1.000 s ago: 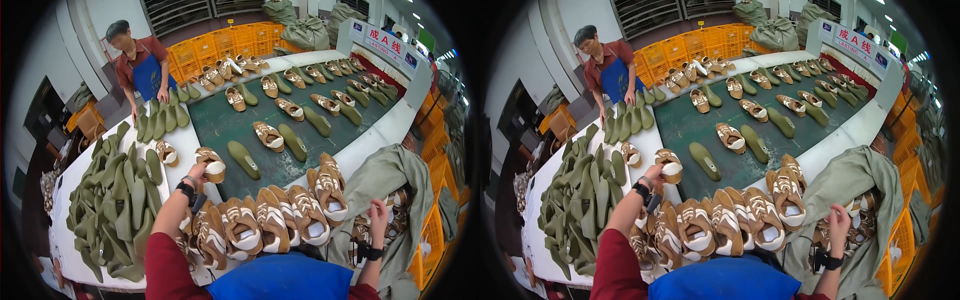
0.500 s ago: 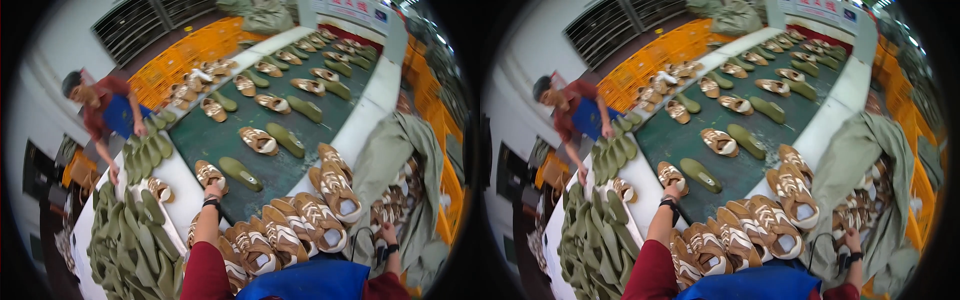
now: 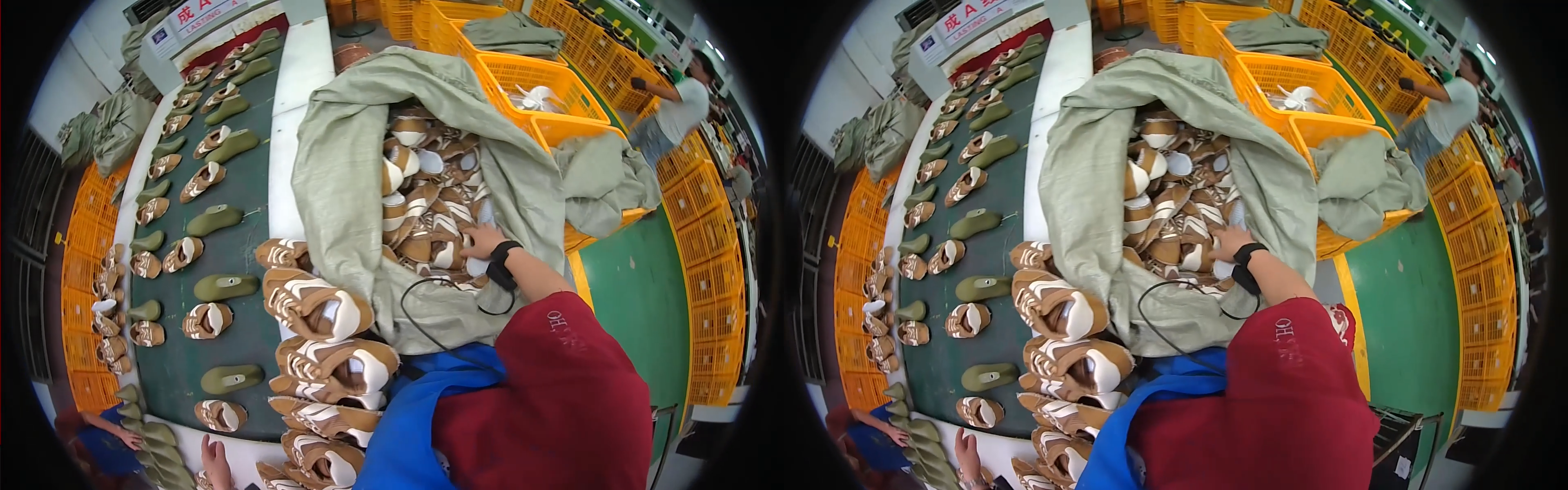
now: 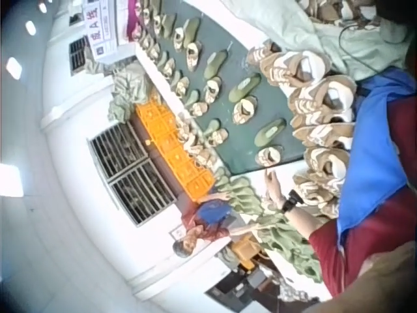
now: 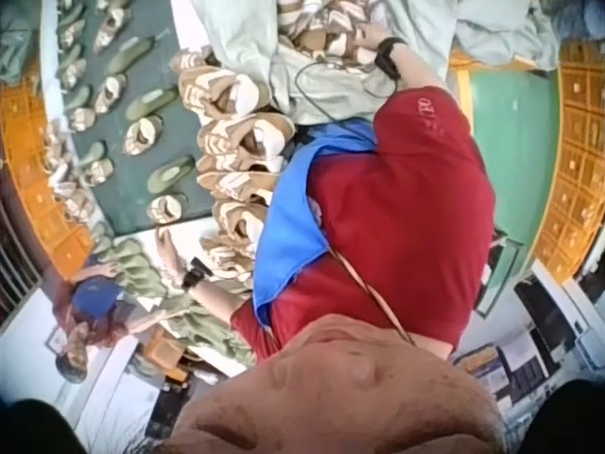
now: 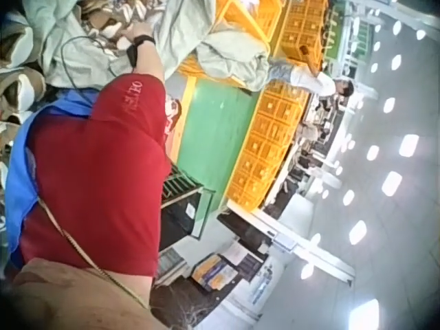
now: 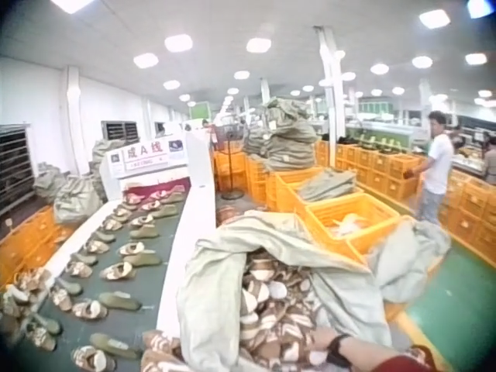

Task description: Sorting finished shoes and matching them with shoe lasts on a production table.

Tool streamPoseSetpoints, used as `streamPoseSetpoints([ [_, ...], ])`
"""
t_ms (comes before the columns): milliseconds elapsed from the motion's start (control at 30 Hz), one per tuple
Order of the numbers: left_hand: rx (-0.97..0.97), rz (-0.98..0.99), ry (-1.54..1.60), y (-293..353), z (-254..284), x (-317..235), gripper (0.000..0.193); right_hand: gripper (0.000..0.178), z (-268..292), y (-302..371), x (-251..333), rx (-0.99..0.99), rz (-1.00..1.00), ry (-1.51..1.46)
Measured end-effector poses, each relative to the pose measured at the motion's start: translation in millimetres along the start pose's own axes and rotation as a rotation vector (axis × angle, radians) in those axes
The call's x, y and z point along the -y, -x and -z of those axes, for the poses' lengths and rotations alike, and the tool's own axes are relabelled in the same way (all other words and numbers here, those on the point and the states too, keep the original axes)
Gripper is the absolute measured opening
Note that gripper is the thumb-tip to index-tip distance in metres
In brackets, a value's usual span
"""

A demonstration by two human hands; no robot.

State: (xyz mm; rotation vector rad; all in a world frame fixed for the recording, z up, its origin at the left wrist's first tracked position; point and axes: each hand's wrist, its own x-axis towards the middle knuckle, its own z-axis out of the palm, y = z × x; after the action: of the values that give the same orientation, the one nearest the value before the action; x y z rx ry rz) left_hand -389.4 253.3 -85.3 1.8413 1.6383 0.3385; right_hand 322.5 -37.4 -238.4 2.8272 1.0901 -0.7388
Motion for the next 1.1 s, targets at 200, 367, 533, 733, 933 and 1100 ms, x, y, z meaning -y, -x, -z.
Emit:
streamPoseSetpoints([
  [200, 0.036, 0.074, -0.354, 93, -2, -139, 0.044, 0.042, -11, -32, -124, -0.354, -0.376, -0.521],
  [367, -0.008, -0.146, -0.509, 130, -21, -202, 0.040, 0.054, 5, -15, -79, -0.230, 0.226, 0.246],
  [533, 0.048, -0.219, -0.400, 144, -41, -253, 0.040, 0.028, 44, -22, -36, 0.120, 0.387, 0.447],
  [733, 0.110, -0.304, -0.202, 162, -47, -267, 0.042, 0.016, 140, -39, -21, -0.584, 0.553, -0.394],
  [933, 0.167, -0.512, -0.048, 157, -63, -277, 0.042, 0.029, 209, 29, 89, -0.113, 0.694, -1.566],
  [1100, 0.310, -0.484, 0.337, 153, -75, -294, 0.066, 0.030, 197, 108, 189, -0.121, 1.007, -1.646],
])
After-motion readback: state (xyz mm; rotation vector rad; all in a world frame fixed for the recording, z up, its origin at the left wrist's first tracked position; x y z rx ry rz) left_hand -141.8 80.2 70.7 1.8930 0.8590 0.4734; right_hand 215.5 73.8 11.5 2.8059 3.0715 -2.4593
